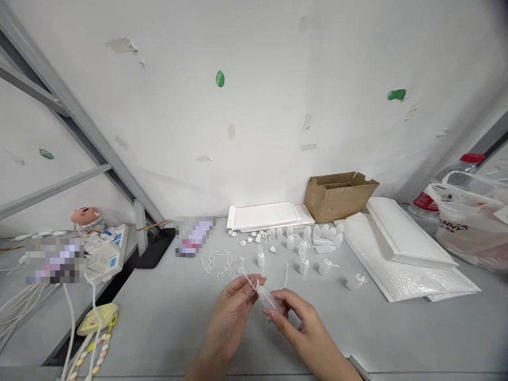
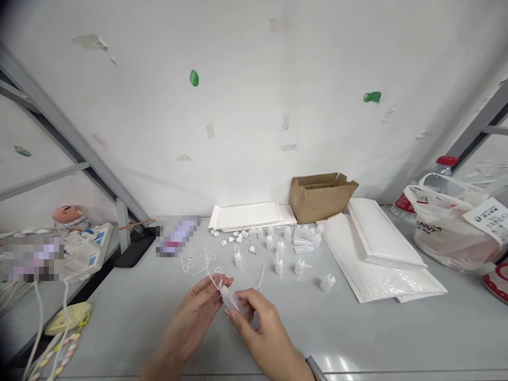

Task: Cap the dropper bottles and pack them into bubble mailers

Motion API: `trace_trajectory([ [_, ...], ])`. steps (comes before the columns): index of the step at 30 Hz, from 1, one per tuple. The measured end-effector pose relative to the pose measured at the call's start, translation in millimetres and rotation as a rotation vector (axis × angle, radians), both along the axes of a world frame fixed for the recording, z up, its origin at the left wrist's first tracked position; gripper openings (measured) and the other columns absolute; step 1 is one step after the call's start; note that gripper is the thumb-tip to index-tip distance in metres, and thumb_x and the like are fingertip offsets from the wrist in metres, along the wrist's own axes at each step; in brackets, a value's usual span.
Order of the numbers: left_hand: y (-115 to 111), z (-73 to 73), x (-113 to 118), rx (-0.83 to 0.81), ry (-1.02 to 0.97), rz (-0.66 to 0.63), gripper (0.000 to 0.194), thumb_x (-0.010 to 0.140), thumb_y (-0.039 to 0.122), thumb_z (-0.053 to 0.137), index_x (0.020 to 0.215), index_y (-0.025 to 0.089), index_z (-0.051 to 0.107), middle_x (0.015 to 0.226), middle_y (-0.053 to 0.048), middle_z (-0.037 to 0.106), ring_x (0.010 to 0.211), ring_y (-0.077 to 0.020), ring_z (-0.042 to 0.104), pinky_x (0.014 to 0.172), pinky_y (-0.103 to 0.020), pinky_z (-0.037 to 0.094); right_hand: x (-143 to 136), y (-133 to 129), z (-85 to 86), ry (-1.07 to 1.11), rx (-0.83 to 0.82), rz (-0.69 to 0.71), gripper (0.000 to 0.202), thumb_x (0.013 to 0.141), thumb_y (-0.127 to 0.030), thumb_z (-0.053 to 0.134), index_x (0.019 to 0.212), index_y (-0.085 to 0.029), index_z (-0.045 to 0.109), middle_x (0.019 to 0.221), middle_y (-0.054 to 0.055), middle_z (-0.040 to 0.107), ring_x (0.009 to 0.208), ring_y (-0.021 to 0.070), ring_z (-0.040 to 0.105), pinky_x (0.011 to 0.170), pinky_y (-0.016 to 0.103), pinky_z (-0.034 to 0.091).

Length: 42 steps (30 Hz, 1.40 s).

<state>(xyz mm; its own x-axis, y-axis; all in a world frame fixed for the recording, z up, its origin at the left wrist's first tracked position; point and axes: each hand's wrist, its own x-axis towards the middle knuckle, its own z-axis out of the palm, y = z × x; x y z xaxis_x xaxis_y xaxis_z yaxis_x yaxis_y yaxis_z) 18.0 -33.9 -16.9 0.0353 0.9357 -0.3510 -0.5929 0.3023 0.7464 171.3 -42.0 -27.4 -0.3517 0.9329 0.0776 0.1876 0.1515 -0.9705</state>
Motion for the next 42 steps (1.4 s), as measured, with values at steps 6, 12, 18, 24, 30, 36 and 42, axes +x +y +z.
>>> trace_trajectory([
  [6,-1,-3.4,3,0.077,0.208,-0.031,0.019,0.067,0.036,0.071,0.072,0.018,0.072,0.082,-0.006,0.072,0.086,-0.0201,0.062,0.087,-0.034,0.043,0,-1,-1.1,-0.006,-0.026,-0.038,0.018,0.084,-0.034,0.053,0.09,-0.02,0.062,0.071,0.0,0.059,0.067,0.0154,0.051,0.064,0.025,0.043],
  [12,-8,-1.0,8,0.152,0.562,0.025,0.026,0.068,0.042,0.068,0.086,0.023,0.073,0.099,-0.006,0.072,0.104,-0.0254,0.058,0.092,-0.034,0.042,-2,-1,-1.1,-0.035,-0.003,-0.087,0.017,0.083,-0.034,0.053,0.084,-0.019,0.062,0.068,0.0,0.057,0.064,0.0145,0.051,0.063,0.024,0.043],
  [18,-10,-5.0,11,0.136,0.516,0.036,0.032,0.073,0.047,0.061,0.086,0.021,0.073,0.098,-0.007,0.072,0.105,-0.0254,0.058,0.094,-0.034,0.041,-6,-4,-0.3,-0.039,0.039,-0.116,0.013,0.081,-0.031,0.055,0.083,-0.02,0.062,0.07,0.0,0.061,0.063,0.0136,0.053,0.062,0.023,0.045],
  [24,-9,-6.0,13,0.099,0.355,0.028,0.027,0.069,0.043,0.067,0.076,0.018,0.072,0.086,-0.008,0.073,0.092,-0.024,0.062,0.086,-0.034,0.045,-8,-6,-4.5,-0.029,0.087,-0.13,0.014,0.083,-0.032,0.054,0.085,-0.02,0.061,0.07,0.0,0.062,0.064,0.0138,0.055,0.061,0.022,0.047],
  [30,-10,-4.2,24,0.11,0.438,0.042,0.031,0.071,0.046,0.063,0.075,0.017,0.072,0.085,-0.008,0.073,0.081,-0.022,0.062,0.075,-0.03,0.048,-8,-10,-15.4,-0.078,0.267,-0.204,0.014,0.085,-0.029,0.052,0.091,-0.02,0.06,0.07,0.001,0.061,0.06,0.0133,0.055,0.059,0.023,0.049],
  [36,-9,-1.4,27,0.057,0.358,-0.001,0.03,0.07,0.044,0.065,0.078,0.016,0.073,0.083,-0.008,0.072,0.082,-0.022,0.062,0.076,-0.03,0.048,-8,-9,-26.6,-0.174,0.574,-0.257,0.014,0.086,-0.02,0.051,0.099,-0.017,0.057,0.07,0.004,0.059,0.058,0.0153,0.052,0.054,0.027,0.047],
  [42,-10,4.5,28,0.066,0.274,-0.065,0.029,0.071,0.043,0.064,0.079,0.017,0.074,0.097,-0.011,0.072,0.101,-0.0277,0.058,0.084,-0.037,0.045,-8,-12,-19.3,-0.071,0.428,-0.251,0.014,0.085,-0.025,0.053,0.094,-0.018,0.061,0.065,0.002,0.056,0.058,0.0152,0.05,0.054,0.026,0.044],
])
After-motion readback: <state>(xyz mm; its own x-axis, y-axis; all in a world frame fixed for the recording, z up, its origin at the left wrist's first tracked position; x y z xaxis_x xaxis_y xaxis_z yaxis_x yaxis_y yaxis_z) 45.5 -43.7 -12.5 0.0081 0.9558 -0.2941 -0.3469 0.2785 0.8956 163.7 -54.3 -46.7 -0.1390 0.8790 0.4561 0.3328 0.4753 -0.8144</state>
